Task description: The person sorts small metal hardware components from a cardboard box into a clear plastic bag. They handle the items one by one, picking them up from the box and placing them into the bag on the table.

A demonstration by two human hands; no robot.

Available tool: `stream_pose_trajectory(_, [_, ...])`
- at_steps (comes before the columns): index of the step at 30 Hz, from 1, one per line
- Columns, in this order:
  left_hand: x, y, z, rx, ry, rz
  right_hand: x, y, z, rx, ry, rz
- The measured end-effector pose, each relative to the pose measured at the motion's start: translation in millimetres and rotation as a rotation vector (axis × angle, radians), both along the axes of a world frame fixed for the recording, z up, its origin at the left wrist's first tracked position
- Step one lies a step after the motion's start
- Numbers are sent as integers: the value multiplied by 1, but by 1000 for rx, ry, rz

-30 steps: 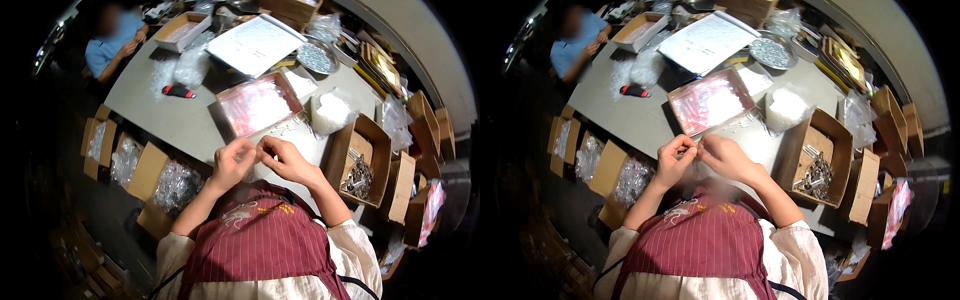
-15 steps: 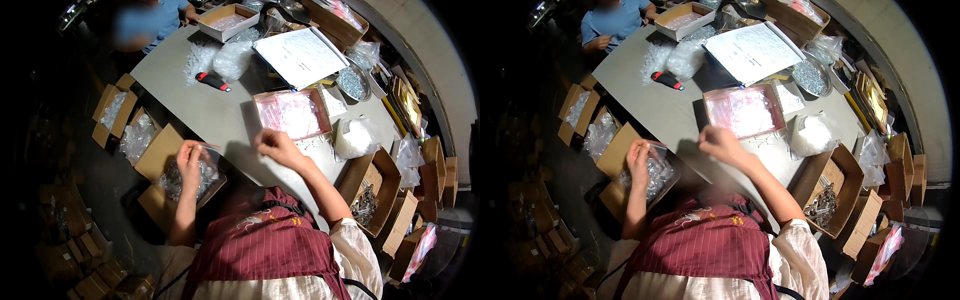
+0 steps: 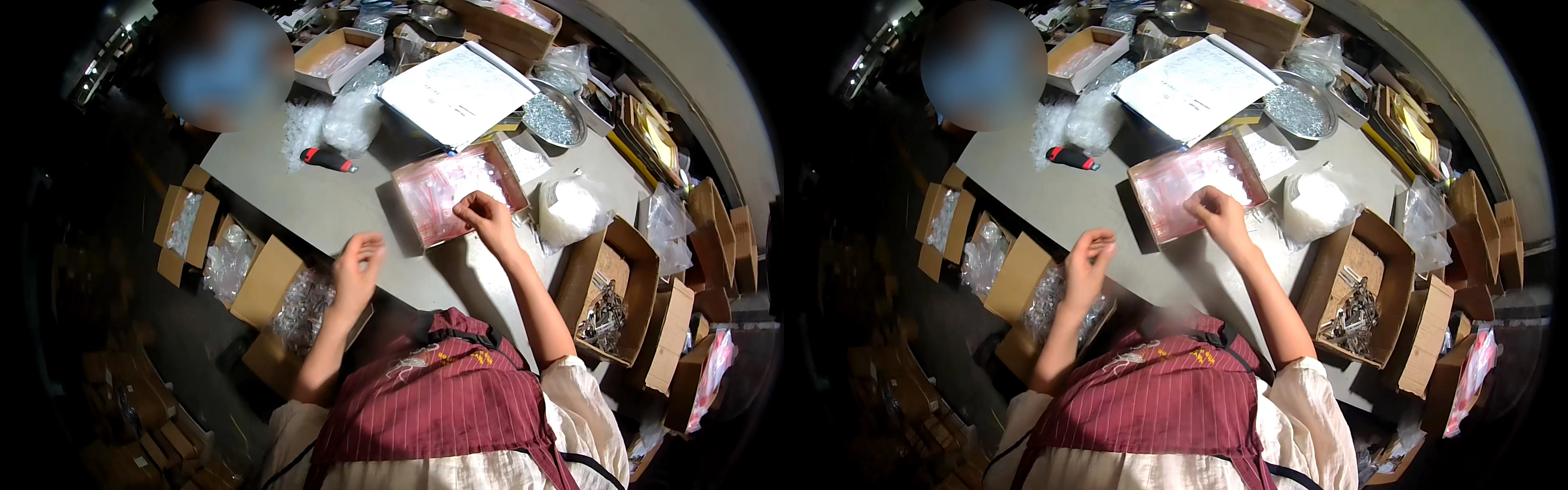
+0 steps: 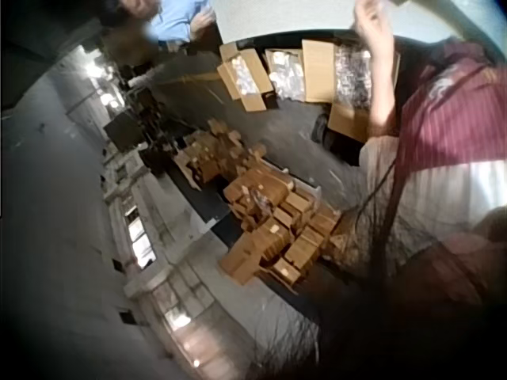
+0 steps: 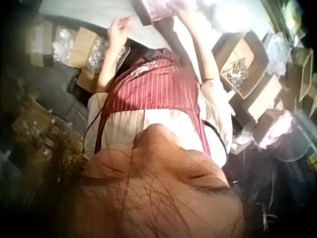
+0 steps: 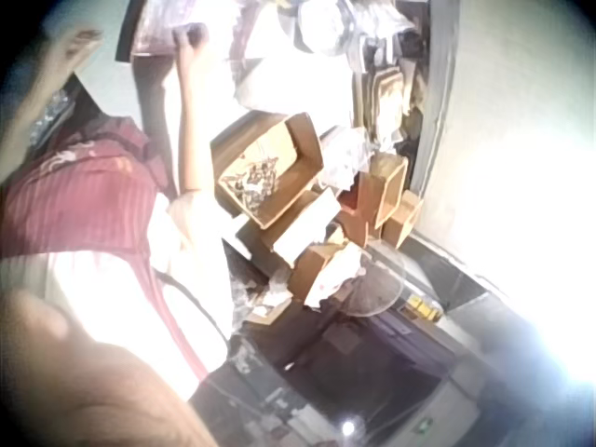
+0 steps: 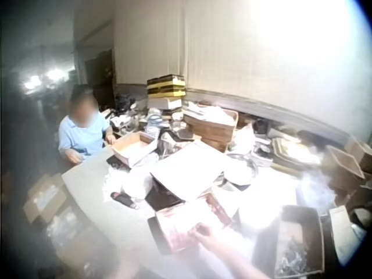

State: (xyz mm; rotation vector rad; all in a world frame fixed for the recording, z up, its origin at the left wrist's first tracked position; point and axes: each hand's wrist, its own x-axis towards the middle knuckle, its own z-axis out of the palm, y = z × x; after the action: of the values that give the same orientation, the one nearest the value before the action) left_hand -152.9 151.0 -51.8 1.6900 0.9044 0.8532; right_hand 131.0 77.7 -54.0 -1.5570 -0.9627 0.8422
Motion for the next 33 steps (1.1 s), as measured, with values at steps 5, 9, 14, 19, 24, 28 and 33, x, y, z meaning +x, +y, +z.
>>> stream_pose_trajectory(5, [77,-5,11,-409,-239,-268,-30,-48,19,-19,142,143])
stream_pose_trajectory(9, [86,-26,7,-362,-247,-241,14,-94,-6,-114,-505,-190])
stream_pose_trajectory(14, [81,-47,6,-91,-73,-269,63,-142,-35,-442,-863,-494])
stream_pose_trajectory(19, [92,-61,11,238,-36,-311,75,-115,-62,-542,-1058,-507])
stream_pose_trajectory(24, [88,-65,13,236,36,-295,81,-118,-85,-625,-1051,-462])
stream_pose_trajectory(28, [77,-70,13,184,204,-273,76,-112,-54,-545,-914,-482])
stream_pose_trajectory(33, [94,-68,13,234,76,-305,68,-103,-55,-447,-921,-404])
